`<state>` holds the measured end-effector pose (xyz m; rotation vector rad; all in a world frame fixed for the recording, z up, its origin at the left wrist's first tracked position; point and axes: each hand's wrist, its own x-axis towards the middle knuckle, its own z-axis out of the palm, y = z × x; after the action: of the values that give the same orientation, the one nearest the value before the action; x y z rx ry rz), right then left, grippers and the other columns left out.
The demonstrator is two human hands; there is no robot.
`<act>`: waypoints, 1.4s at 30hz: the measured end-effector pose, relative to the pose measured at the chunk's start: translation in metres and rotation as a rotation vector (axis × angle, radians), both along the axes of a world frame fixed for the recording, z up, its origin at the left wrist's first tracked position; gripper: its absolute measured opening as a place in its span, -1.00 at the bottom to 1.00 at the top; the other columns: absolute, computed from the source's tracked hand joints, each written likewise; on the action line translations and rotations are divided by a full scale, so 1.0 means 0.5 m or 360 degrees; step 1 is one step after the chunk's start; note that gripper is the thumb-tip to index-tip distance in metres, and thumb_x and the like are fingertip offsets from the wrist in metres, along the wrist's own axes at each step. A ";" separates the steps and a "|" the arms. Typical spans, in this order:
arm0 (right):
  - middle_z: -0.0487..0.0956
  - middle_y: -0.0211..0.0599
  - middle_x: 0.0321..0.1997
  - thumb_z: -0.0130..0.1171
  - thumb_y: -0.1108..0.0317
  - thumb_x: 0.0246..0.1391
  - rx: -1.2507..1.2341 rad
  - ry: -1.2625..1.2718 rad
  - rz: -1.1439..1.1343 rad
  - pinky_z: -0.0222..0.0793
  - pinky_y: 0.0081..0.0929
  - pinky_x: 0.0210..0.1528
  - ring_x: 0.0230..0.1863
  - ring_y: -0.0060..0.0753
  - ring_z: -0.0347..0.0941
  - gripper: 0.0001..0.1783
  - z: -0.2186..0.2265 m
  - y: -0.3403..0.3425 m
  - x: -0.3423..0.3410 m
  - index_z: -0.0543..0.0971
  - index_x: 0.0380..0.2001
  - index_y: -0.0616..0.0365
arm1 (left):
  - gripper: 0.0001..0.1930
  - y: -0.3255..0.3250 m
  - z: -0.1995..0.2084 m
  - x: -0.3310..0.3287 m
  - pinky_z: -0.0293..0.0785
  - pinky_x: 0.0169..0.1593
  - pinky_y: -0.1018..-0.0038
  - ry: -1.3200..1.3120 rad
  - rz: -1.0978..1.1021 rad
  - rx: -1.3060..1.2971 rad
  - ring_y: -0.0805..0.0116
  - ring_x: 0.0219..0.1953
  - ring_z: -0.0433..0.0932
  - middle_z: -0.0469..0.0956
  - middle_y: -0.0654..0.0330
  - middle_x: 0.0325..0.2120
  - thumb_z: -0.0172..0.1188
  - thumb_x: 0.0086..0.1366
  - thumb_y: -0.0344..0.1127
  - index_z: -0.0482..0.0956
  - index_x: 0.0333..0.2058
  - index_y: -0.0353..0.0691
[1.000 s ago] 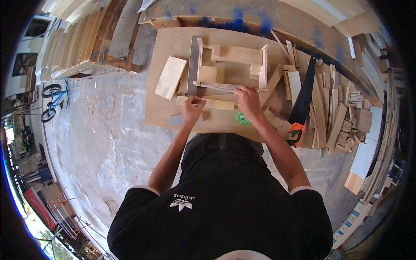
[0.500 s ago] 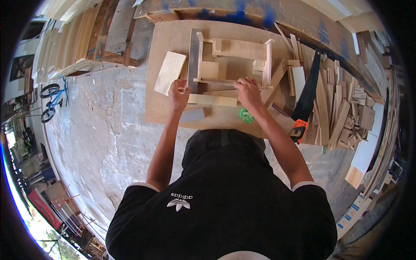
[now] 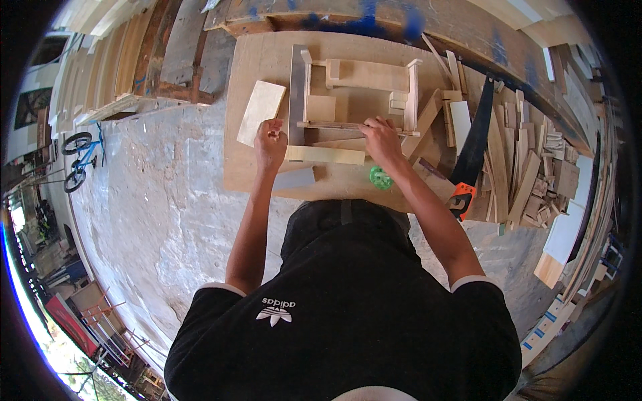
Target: The person applies wood glue to the edge of a wooden board using a thin stick and joins it with other wooden boards to assemble a small box structure on a workbench.
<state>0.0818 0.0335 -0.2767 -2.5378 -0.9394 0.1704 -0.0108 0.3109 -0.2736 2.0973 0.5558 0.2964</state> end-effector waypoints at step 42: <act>0.57 -0.37 -0.33 0.19 0.47 -0.10 0.0068 -0.0134 0.0003 0.21 -0.33 -0.03 -0.16 -0.31 0.43 -0.82 -0.028 -0.010 0.010 0.65 -0.35 0.09 | -0.85 -0.082 0.050 0.100 -0.02 0.27 0.12 0.0086 -0.0961 0.1180 0.18 0.20 0.15 0.37 0.21 0.06 0.41 -0.18 -0.30 0.73 -0.51 -0.04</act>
<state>0.0870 0.0284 -0.2905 -2.5221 -0.9666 0.0435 0.0392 0.2699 -0.2488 2.8661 -0.2266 0.0934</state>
